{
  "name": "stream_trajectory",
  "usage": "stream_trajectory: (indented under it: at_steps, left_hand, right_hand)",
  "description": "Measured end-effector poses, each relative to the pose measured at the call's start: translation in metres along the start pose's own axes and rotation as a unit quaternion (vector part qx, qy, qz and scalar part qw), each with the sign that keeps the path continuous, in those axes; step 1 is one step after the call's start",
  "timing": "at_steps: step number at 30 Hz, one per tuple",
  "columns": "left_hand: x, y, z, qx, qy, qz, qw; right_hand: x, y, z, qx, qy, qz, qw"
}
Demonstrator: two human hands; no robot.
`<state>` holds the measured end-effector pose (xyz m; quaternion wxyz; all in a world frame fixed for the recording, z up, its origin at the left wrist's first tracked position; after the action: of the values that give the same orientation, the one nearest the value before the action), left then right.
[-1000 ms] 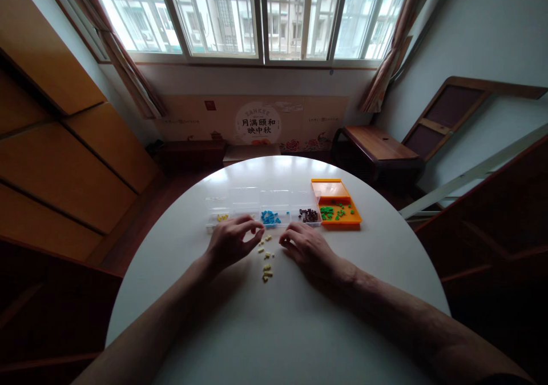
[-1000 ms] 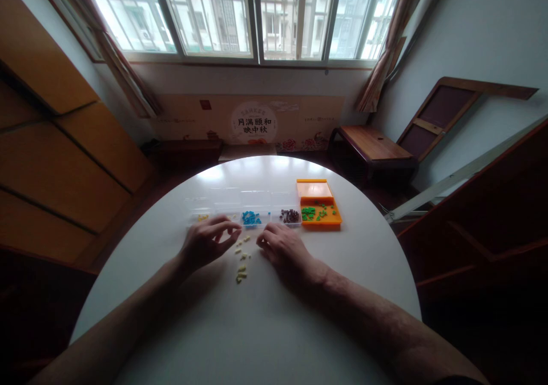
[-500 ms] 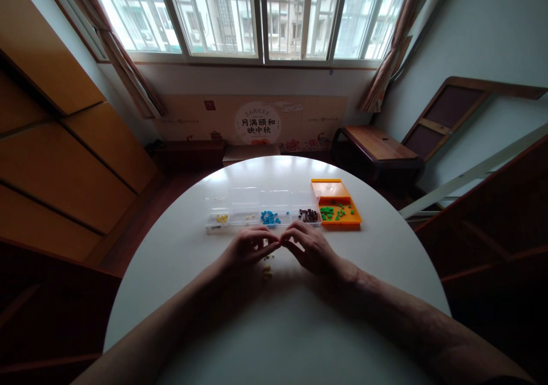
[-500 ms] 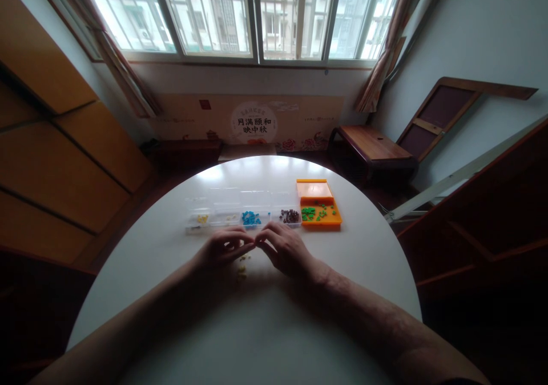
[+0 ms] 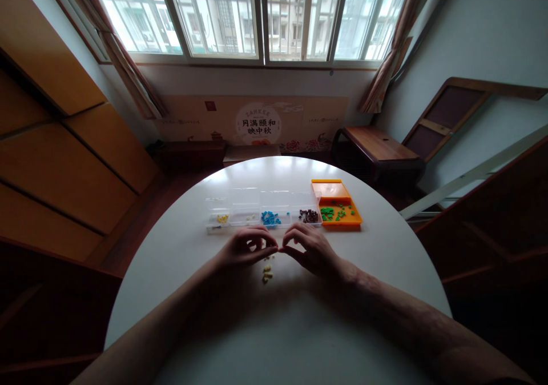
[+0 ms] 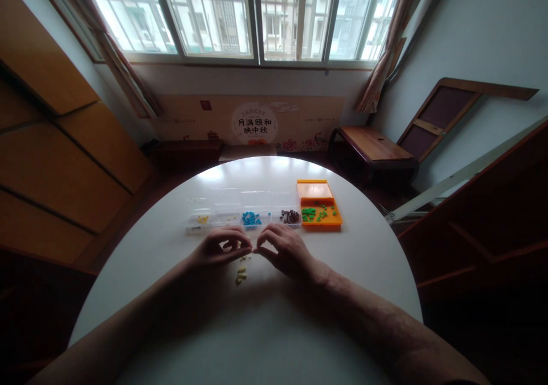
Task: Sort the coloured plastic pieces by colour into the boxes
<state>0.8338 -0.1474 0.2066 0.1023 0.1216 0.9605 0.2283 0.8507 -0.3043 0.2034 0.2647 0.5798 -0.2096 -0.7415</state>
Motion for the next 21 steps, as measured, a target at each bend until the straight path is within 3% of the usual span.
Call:
stream_trajectory:
  at_steps: [5, 8, 10, 14, 21]
  left_hand:
    - [0.003, 0.037, 0.000, -0.077, -0.015, -0.147, 0.986]
    - [0.008, 0.062, 0.007, -0.209, 0.012, -0.254, 0.944]
    - [0.010, 0.073, 0.014, -0.281, 0.043, -0.293, 0.913]
    - [0.011, 0.082, 0.028, -0.337, 0.090, -0.315, 0.882]
    - [0.010, 0.084, 0.036, -0.343, 0.122, -0.312, 0.878]
  right_hand:
    - [-0.004, -0.004, 0.010, -0.015, 0.019, 0.022, 0.999]
    - [-0.005, -0.013, 0.020, -0.047, 0.038, 0.059, 0.996]
    - [-0.004, -0.020, 0.025, -0.061, 0.050, 0.082, 0.994]
    - [0.001, -0.033, 0.026, -0.066, 0.064, 0.115, 0.989]
    - [0.005, -0.041, 0.020, -0.049, 0.077, 0.146, 0.985]
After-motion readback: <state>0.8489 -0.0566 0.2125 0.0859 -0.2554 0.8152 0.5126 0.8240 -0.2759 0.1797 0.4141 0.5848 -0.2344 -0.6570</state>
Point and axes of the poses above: each hand's wrist, its own x-axis away from the middle knuckle, its own y-axis out of the back of the hand, z = x × y, the point moved 9 cm from there along -x, towards the middle knuckle, and after that the axes turned 15 degrees about y, right-handed, at the moved point
